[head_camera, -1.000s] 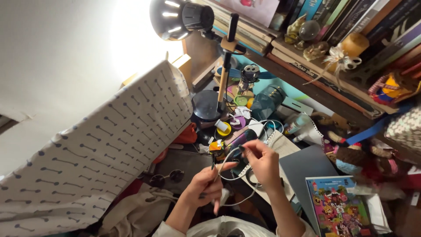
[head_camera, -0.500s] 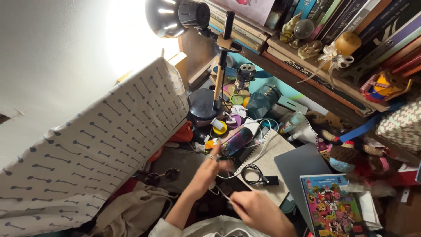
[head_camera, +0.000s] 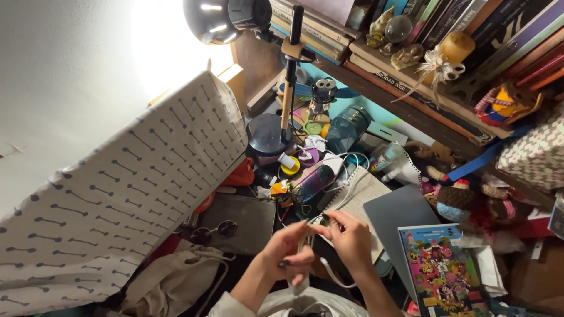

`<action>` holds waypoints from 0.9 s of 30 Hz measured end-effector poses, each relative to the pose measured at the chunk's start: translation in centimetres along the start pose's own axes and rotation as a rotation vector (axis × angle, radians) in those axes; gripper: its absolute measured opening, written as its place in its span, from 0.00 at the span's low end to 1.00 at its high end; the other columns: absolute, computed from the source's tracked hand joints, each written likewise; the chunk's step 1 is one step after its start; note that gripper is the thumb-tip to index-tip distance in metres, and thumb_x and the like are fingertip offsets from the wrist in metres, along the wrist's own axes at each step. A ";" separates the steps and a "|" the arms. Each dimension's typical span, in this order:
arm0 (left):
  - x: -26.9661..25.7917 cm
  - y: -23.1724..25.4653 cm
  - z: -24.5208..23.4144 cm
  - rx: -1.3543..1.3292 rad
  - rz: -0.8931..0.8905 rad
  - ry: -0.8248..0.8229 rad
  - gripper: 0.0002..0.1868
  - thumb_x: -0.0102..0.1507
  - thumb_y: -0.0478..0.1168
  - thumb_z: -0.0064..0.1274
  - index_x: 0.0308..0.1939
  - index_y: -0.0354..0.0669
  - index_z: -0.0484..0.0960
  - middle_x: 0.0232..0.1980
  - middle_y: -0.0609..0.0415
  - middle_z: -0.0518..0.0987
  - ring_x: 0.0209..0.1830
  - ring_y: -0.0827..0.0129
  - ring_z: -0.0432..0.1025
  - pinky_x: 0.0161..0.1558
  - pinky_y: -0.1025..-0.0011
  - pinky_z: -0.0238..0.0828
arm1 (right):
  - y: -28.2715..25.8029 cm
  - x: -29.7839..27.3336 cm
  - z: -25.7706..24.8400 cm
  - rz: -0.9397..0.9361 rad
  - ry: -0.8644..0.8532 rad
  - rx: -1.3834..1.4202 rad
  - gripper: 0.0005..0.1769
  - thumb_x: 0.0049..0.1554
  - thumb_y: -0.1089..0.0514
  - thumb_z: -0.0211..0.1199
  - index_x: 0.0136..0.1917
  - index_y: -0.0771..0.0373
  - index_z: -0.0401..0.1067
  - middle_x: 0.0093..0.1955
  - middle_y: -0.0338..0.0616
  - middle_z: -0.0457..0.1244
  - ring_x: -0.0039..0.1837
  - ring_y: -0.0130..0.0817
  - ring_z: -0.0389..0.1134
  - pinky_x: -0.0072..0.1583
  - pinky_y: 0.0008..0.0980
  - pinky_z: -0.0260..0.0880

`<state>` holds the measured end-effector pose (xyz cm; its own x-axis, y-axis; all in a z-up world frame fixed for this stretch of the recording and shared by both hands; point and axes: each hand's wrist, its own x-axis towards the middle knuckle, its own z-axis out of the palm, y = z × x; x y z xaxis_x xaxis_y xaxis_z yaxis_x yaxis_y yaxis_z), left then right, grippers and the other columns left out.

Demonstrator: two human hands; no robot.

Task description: The person coils black and white cables on a cluttered desk, places them into a small green pouch, and closes it. The person also briefly handles sunglasses and a magazine while organizing the workspace.

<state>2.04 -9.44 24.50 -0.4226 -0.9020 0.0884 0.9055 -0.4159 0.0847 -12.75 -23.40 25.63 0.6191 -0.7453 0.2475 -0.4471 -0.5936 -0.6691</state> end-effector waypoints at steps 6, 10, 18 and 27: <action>0.0 0.5 3.7 0.066 0.122 -0.019 0.37 0.74 0.52 0.30 0.87 0.66 0.38 0.33 0.26 0.78 0.10 0.64 0.63 0.22 0.60 0.79 | -0.7 -0.6 0.5 -0.085 -0.260 0.134 0.18 0.52 0.66 0.55 0.49 0.56 0.83 0.47 0.42 0.76 0.50 0.40 0.76 0.54 0.37 0.73; 0.4 0.8 4.5 0.258 0.215 0.154 0.41 0.72 0.56 0.38 0.86 0.76 0.37 0.48 0.40 0.78 0.23 0.57 0.77 0.35 0.54 0.81 | -8.1 0.8 -5.2 0.261 -0.902 0.074 0.11 0.54 0.54 0.60 0.36 0.42 0.81 0.31 0.23 0.72 0.36 0.18 0.71 0.41 0.24 0.67; 1.1 1.0 1.6 0.585 0.413 0.827 0.43 0.60 0.60 0.47 0.80 0.73 0.57 0.66 0.60 0.79 0.56 0.62 0.74 0.56 0.52 0.68 | -6.4 -0.8 -7.5 -0.359 -0.922 -0.114 0.10 0.62 0.52 0.58 0.45 0.53 0.78 0.41 0.37 0.70 0.41 0.44 0.70 0.41 0.45 0.66; -0.5 -1.0 1.4 0.578 0.160 0.336 0.25 0.71 0.56 0.43 0.57 0.38 0.76 0.21 0.53 0.70 0.17 0.72 0.60 0.27 0.74 0.58 | -4.7 2.7 -5.6 -0.414 -0.168 0.147 0.05 0.52 0.62 0.73 0.43 0.53 0.82 0.38 0.32 0.70 0.36 0.21 0.68 0.39 0.21 0.70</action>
<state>1.29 -8.36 25.75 -0.1656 -0.9729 -0.1613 0.7498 -0.2304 0.6202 -12.58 -24.37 33.37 0.8274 -0.3885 0.4056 -0.0520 -0.7721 -0.6334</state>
